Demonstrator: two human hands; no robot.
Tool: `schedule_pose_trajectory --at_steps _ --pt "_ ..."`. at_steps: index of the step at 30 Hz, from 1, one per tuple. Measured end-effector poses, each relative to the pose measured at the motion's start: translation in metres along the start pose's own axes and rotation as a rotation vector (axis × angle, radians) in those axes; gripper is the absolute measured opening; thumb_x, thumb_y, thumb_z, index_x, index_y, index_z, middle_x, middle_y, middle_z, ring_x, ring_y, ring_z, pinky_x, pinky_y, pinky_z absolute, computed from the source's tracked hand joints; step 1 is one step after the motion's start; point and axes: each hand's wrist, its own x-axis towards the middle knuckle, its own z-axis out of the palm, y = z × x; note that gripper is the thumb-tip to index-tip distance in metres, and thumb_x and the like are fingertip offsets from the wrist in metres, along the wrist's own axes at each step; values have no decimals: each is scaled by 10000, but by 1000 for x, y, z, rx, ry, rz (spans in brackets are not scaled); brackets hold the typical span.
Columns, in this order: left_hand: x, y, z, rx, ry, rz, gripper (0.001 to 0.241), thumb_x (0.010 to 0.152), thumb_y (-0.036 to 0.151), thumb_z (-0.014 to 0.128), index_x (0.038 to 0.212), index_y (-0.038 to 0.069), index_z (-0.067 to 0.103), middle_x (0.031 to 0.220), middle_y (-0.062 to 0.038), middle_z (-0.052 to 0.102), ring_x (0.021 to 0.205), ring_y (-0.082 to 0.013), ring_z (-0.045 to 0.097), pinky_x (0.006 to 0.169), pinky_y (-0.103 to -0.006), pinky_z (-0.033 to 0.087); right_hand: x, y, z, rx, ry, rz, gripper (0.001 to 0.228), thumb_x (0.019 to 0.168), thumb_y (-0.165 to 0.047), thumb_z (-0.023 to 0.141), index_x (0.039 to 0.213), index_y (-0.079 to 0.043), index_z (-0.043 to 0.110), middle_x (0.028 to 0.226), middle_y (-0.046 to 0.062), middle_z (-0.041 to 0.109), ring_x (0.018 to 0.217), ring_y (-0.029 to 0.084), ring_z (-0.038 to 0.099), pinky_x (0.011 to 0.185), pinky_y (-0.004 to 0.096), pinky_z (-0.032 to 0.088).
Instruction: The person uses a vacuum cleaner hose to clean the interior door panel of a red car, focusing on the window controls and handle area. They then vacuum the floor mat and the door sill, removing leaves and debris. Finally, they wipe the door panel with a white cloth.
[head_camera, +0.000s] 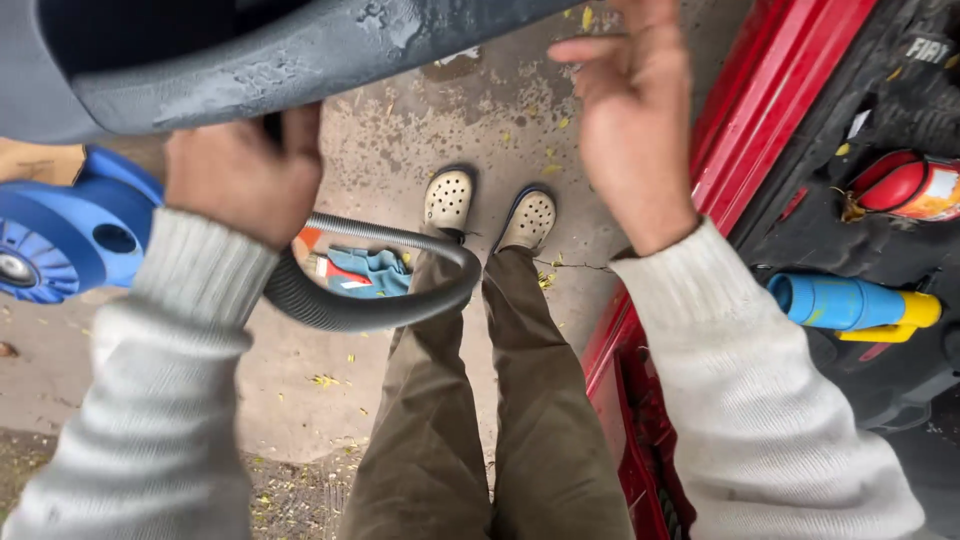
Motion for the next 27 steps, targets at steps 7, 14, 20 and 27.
schedule_pose_trajectory --at_steps 7,14,20,27 --pt "1 13 -6 -257 -132 -383 264 1137 277 637 1123 22 703 877 -165 712 763 -328 698 691 -453 562 -17 18 -49 357 181 79 588 927 166 377 1468 -64 351 1524 150 528 1059 236 734 870 287 575" --pt "43 35 79 -728 -320 -605 305 1099 301 561 967 56 687 732 -41 673 571 -133 648 534 -326 538 -55 49 -85 429 343 209 489 834 186 366 1228 -95 430 1422 182 612 986 263 733 824 322 579" --pt "49 125 139 -895 133 -1 268 1199 240 580 1405 70 601 1117 -103 738 972 -167 701 870 -332 584 -68 44 -93 458 404 276 472 825 186 362 1198 -97 429 1382 185 613 997 265 727 838 339 579" --pt "55 116 146 -1262 -227 -440 410 1095 220 630 1488 114 579 763 34 601 589 -48 536 506 -230 468 -77 45 -92 395 438 290 474 814 192 364 1187 -91 439 1374 167 608 1004 235 709 886 331 560"
